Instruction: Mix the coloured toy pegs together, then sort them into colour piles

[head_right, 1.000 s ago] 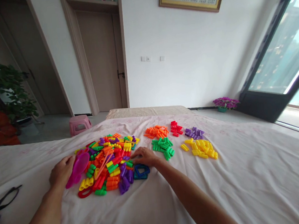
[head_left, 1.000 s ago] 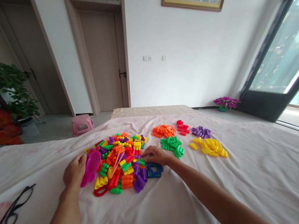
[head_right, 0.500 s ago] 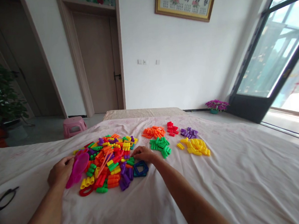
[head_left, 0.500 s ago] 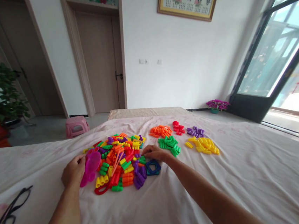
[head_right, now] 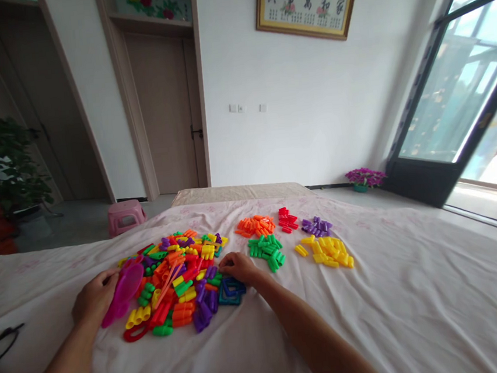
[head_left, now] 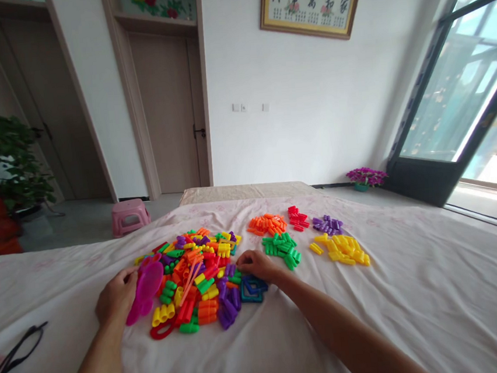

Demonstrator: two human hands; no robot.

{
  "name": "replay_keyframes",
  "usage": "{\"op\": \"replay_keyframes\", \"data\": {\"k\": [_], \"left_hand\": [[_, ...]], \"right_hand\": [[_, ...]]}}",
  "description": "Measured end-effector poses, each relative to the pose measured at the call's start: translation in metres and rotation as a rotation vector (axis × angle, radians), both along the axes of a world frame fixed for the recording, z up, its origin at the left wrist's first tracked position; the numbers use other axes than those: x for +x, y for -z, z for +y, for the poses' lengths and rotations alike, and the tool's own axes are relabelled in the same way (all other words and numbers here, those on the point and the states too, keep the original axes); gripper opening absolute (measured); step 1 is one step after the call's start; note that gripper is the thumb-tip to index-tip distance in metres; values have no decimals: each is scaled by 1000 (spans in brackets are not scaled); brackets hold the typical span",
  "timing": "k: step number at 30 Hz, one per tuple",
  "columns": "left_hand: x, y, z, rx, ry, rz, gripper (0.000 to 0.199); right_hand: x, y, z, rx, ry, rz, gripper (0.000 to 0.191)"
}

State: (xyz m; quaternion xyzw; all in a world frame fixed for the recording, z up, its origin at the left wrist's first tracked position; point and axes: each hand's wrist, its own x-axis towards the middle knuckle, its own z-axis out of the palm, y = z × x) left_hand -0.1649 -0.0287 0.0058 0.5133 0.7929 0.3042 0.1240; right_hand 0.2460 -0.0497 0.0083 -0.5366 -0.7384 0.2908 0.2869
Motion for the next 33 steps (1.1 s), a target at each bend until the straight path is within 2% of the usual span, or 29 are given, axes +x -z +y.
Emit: {"op": "replay_keyframes", "data": {"k": [4, 7, 12, 20, 25, 29, 33], "left_hand": [[0, 0, 1, -25, -2, 9, 49], [1, -1, 2, -41, -6, 15, 49], [5, -3, 1, -61, -30, -1, 47], [13, -5, 0, 25, -30, 35, 41], [17, -6, -1, 101, -50, 57, 37], [20, -7, -2, 193, -57, 84, 35], [21, -6, -4, 274, -36, 103, 35]], "right_hand": [[1, -1, -1, 116, -69, -98, 29], [0, -4, -4, 213, -88, -199, 25], [0, -5, -10, 195, -67, -146, 16], [-7, -18, -17, 194, -84, -251, 33], [-14, -23, -26, 153, -95, -223, 30], [-17, -29, -33, 207, -88, -275, 28], [-21, -34, -36, 233, -148, -296, 28]]}}
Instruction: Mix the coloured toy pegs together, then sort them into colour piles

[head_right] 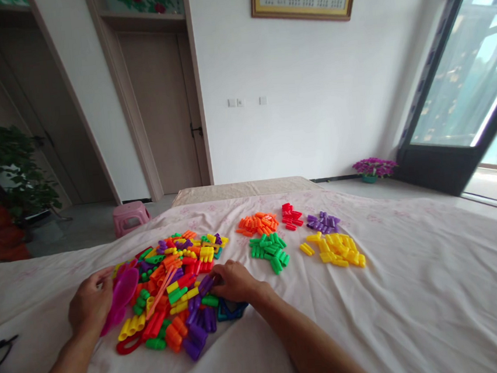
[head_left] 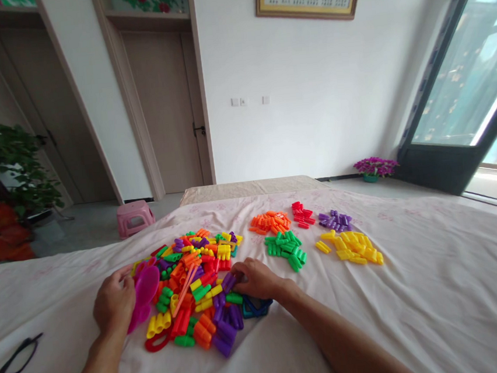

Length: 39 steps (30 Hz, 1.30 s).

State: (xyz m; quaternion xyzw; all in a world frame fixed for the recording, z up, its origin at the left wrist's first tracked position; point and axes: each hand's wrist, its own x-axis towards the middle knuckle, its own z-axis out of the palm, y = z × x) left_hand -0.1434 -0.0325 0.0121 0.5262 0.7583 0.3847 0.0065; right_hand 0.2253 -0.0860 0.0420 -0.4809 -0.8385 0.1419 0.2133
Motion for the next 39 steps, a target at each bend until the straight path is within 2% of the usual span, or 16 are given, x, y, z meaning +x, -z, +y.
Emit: {"op": "replay_keyframes", "data": {"k": [7, 11, 15, 20, 23, 25, 27, 29, 31, 33, 35, 37, 39], "left_hand": [[2, 1, -2, 56, 29, 26, 32], [3, 1, 0, 68, 56, 35, 29], [2, 3, 1, 69, 60, 30, 28], [2, 4, 1, 82, 56, 18, 28], [3, 2, 1, 78, 55, 12, 28], [4, 1, 1, 77, 61, 15, 28], [5, 1, 1, 80, 62, 16, 29], [5, 1, 0, 85, 60, 11, 29], [5, 0, 0, 90, 63, 7, 28], [5, 0, 0, 91, 68, 5, 28], [6, -2, -1, 88, 69, 3, 28], [6, -2, -1, 80, 69, 5, 28], [6, -1, -1, 72, 71, 11, 28]], "right_hand": [[-5, -6, -3, 53, -71, -98, 25], [-7, -7, -4, -45, -121, -61, 28], [-8, -3, -3, -132, -25, 13, 25], [0, 5, 9, 31, 204, 190, 26], [5, 5, 11, -153, 75, 263, 29], [5, 1, 8, -261, -57, 195, 43], [1, -4, 3, -234, -135, 63, 66], [-4, -7, -2, -160, -150, -31, 74], [-9, -7, -5, -109, -92, -44, 64], [-11, -5, -4, -38, 35, -21, 53], [-10, -1, -1, 27, 143, 18, 52], [-7, 2, 3, 34, 184, 77, 50], [-3, 6, 6, 17, 183, 129, 39]]}}
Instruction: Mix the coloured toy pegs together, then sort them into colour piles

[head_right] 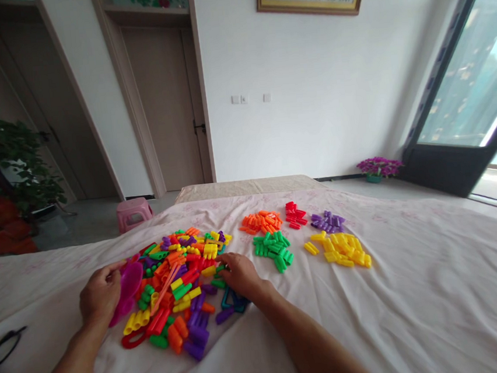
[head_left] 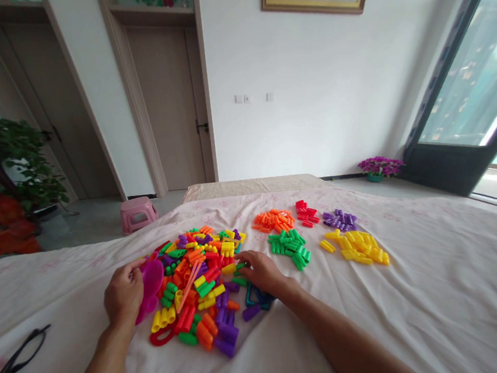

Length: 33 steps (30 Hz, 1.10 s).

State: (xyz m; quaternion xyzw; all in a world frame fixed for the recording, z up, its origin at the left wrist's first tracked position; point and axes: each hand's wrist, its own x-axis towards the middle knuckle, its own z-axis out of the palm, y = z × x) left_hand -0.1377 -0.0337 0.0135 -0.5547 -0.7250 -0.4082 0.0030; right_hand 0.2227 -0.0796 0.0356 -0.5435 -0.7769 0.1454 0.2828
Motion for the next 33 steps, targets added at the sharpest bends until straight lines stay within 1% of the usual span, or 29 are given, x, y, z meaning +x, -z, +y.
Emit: {"op": "replay_keyframes", "data": {"k": [2, 4, 7, 9, 11, 13, 15, 16, 19, 21, 23, 26, 29, 31, 33], "left_hand": [[0, 0, 0, 4, 1, 10, 29], [1, -1, -1, 47, 16, 41, 28], [13, -10, -3, 203, 113, 130, 27], [29, -19, -6, 317, 230, 170, 27], [53, -28, -11, 373, 396, 200, 30], [80, -35, -18, 346, 595, 259, 30], [105, -39, -27, 297, 708, 319, 31], [116, -39, -30, 274, 738, 345, 32], [136, -37, -38, 251, 767, 375, 26], [138, -33, -39, 253, 754, 362, 19], [136, -29, -38, 261, 725, 348, 17], [130, -28, -36, 281, 714, 344, 17], [124, -33, -34, 290, 732, 332, 21], [118, -40, -31, 303, 694, 287, 27], [106, -47, -27, 327, 610, 228, 30]], "right_hand": [[3, 4, 3, 21, 5, 37, 28], [5, 6, 6, 67, 6, 94, 25], [4, 10, 9, 123, -11, 223, 24], [3, 12, 11, 139, -28, 296, 23], [2, 12, 11, 153, -38, 341, 20], [0, 11, 10, 167, -45, 364, 18], [-2, 8, 7, 169, -67, 380, 16], [-4, 6, 5, 166, -84, 391, 16], [-9, 1, -1, 153, -136, 423, 15], [-11, 1, -2, 149, -154, 433, 16], [-9, 2, 1, 155, -123, 432, 17], [5, 5, 11, 190, 1, 416, 17], [32, 7, 22, 265, 153, 343, 17], [52, 6, 26, 326, 279, 269, 17], [71, 5, 27, 367, 418, 198, 18]]}}
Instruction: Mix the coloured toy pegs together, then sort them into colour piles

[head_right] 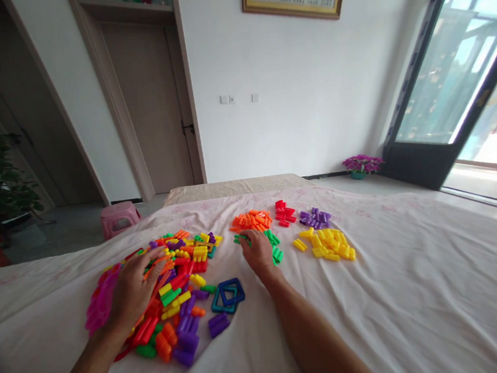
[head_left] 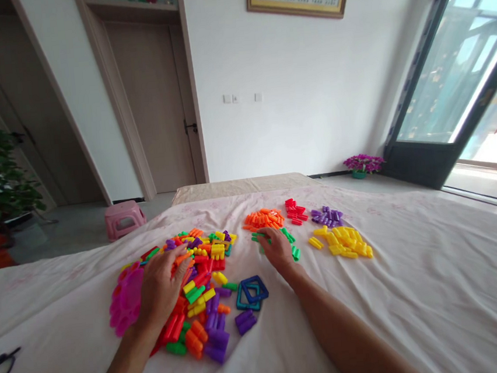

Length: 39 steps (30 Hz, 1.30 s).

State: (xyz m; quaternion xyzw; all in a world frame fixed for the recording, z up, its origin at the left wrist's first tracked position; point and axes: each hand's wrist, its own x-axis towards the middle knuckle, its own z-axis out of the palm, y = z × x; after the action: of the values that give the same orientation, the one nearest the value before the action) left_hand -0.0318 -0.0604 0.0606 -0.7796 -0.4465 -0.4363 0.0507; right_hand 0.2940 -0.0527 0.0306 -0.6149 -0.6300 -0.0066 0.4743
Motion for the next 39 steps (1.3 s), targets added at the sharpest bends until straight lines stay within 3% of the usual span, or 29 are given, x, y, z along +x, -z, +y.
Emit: {"op": "replay_keyframes", "data": {"k": [3, 6, 9, 12, 15, 19, 23, 27, 33, 39], "left_hand": [[-28, -6, 8, 36, -176, -74, 33], [-61, -1, 14, 12, -428, -72, 40], [-92, 15, 18, -162, -669, -72, 46], [-113, 34, 23, -433, -791, -101, 53], [-122, 46, 28, -580, -779, -114, 57], [-125, 50, 33, -615, -698, -90, 53], [-125, 50, 33, -616, -674, -89, 53], [-124, 50, 33, -643, -678, -96, 54], [-128, 54, 37, -655, -686, -68, 58], [-131, 56, 43, -711, -744, -32, 61]], "right_hand": [[20, -4, -2, -27, 230, -52, 21], [28, -7, -5, -18, 373, -66, 24], [20, -6, -4, 27, 291, -60, 25], [0, -4, -4, 42, 25, -65, 22], [-28, -4, -10, 9, -275, -96, 18], [-60, -9, -25, -74, -609, -219, 25], [-74, -11, -33, -126, -796, -360, 39], [-75, -12, -33, -181, -772, -433, 42], [-72, -20, -36, -321, -533, -540, 23], [-68, -16, -31, -369, -471, -463, 25]]}}
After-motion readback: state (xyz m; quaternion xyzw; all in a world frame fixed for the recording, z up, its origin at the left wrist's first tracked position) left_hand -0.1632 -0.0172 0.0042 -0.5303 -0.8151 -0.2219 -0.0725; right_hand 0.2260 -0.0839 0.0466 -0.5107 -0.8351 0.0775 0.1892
